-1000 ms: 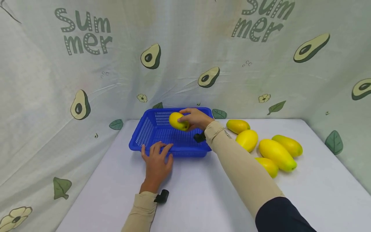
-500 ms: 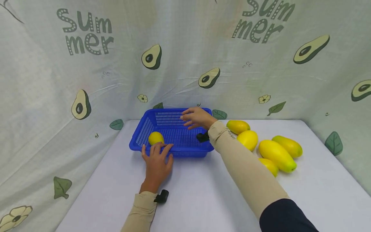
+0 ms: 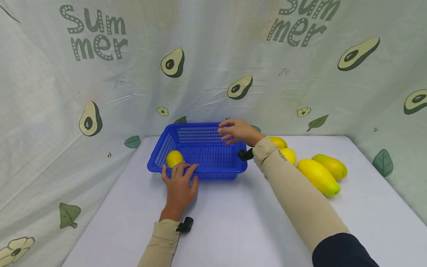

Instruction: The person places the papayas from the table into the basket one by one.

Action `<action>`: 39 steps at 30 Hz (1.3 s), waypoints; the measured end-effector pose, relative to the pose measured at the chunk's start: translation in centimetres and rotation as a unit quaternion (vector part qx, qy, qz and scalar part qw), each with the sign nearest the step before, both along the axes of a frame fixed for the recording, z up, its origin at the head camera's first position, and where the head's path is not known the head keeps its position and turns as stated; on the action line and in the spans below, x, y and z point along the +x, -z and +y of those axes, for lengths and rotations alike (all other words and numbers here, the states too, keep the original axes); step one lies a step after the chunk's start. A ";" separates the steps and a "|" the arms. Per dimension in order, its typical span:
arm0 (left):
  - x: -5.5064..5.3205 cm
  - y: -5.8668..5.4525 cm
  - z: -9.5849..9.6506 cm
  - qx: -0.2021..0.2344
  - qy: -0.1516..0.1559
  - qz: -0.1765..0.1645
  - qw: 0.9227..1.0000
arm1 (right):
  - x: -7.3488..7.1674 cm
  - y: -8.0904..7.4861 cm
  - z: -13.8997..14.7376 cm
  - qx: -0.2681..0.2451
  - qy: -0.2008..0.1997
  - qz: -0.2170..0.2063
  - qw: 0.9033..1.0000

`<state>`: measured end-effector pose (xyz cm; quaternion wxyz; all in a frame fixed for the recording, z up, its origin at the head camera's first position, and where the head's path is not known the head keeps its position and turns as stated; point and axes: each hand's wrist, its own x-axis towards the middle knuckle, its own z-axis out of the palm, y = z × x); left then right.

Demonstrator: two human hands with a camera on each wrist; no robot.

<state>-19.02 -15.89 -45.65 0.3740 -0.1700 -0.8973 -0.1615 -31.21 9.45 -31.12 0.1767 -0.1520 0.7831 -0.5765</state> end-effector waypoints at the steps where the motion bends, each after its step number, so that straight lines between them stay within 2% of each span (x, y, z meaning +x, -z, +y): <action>1: 0.0 0.0 0.0 0.000 0.000 0.001 1.000 | 0.0 -0.1 0.4 -0.001 0.001 0.004 1.000; 11: -0.1 -0.1 0.1 0.000 0.004 -0.010 1.000 | 1.5 -0.5 4.8 0.002 0.010 0.037 0.999; 19: -0.2 -0.5 0.0 0.002 0.005 0.002 1.000 | 2.4 0.1 7.6 0.020 0.032 0.051 0.998; 25: -0.3 -0.2 0.2 0.011 0.014 0.012 1.000 | 3.7 0.3 9.3 0.048 0.045 0.061 0.996; 34: -0.1 -0.1 -0.1 0.010 0.002 -0.016 1.000 | 5.2 0.4 11.0 0.088 0.047 0.076 0.992; 39: -0.3 0.1 -0.2 0.017 0.007 0.001 1.000 | 6.6 0.9 12.7 0.082 0.067 0.072 0.992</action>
